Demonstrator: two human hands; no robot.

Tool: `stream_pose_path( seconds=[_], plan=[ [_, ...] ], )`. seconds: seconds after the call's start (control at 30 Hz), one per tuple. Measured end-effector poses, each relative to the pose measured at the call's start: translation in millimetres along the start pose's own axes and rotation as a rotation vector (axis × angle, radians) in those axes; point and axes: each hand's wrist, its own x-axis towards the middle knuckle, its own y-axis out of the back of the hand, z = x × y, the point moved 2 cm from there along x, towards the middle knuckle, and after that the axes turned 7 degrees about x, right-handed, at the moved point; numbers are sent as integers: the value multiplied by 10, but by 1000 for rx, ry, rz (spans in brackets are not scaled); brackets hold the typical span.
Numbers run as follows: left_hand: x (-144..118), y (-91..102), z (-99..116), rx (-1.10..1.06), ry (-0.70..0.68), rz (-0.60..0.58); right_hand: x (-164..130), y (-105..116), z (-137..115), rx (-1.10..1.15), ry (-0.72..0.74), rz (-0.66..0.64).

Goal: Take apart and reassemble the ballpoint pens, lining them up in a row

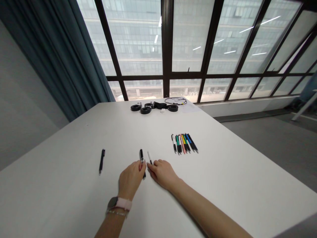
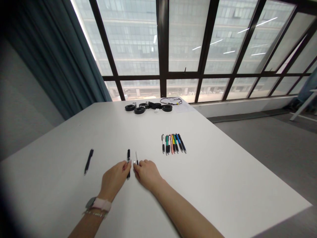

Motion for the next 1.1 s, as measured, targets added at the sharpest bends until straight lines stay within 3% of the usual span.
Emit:
stream_pose_path(
  seconds=[0.33,0.67,1.1],
  plan=[
    [22,-26,57,1,-50,-13,-42,26,15,106,-50,92],
    [21,12,67,5,-55,-29,-34,24,176,309,-369,222],
    [21,21,74,27,-46,-47,-41,35,149,299,-326,189]
  ],
)
